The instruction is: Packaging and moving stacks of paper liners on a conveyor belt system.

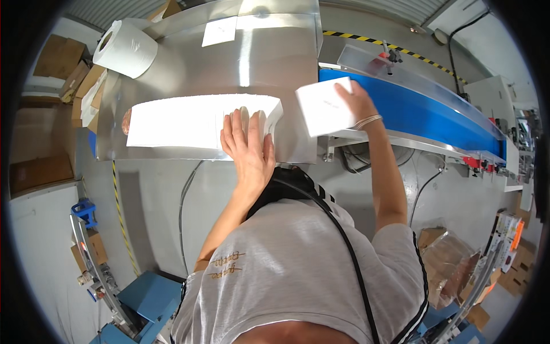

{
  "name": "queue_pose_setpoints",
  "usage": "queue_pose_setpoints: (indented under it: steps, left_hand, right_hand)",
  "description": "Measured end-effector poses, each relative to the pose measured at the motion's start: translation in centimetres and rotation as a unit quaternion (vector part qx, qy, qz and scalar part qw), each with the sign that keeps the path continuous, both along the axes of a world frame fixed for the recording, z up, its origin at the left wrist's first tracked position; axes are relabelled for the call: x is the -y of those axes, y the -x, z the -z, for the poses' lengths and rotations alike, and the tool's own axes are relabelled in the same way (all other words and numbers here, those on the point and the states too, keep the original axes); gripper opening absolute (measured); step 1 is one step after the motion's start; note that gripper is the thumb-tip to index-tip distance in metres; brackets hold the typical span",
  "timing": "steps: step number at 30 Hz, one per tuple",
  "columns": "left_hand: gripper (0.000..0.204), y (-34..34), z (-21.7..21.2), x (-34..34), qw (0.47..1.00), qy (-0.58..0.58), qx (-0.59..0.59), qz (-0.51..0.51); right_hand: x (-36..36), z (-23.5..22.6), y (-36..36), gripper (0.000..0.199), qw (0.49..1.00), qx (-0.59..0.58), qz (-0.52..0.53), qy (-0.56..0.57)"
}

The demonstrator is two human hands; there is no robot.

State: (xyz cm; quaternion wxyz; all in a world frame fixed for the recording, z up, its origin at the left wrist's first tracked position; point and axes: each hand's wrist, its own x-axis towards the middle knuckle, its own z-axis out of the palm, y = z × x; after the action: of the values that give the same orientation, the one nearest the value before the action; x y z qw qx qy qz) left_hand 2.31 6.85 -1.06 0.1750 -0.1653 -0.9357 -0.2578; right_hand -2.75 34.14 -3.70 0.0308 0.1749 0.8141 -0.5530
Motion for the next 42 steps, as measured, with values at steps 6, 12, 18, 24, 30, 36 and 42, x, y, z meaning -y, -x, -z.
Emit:
queue_pose_setpoints:
  steps: [6, 12, 18, 24, 30, 36, 42]
  left_hand:
    - [0.042, 0.2, 0.3, 0.1, 1.0, -0.015, 0.001, 0.024]
    - [0.038, 0.0, -0.2, 0.1, 1.0, -0.012, 0.013, 0.02]
    - [0.038, 0.1, -0.4, 0.2, 0.999, -0.002, 0.016, 0.03]
    - [0.04, 0.6, 0.4, 1.4, 1.0, -0.019, -0.003, -0.012]
    - [0.035, 0.5, 0.3, 1.3, 1.0, -0.004, -0.019, -0.015]
    - [0.035, 0.5, 0.3, 1.4, 1.0, 0.0, -0.005, -0.007]
    - [0.035, 0.5, -0.6, 1.5, 1.0, -0.008, -0.01, -0.006]
  right_hand:
    - [-10.5, 6.6, 0.1, 0.06, 0.929, 0.023, 0.222, -0.296]
    - [-1.8, 1.4, -0.1, 0.053, 0.914, -0.27, -0.136, -0.269]
    - [7.3, 0.4, 1.6, 0.039, 0.92, -0.161, -0.356, -0.01]
    - [0.3, 4.4, 0.7, 0.037, 0.992, -0.067, -0.064, 0.08]
    - [-7.5, 6.0, -0.7, 0.051, 0.839, -0.045, 0.209, -0.5]
    - [2.6, -0.5, 0.0, 0.049, 0.96, -0.156, -0.204, -0.11]
    - [8.3, 0.7, 2.2, 0.039, 0.9, -0.229, -0.368, -0.041]
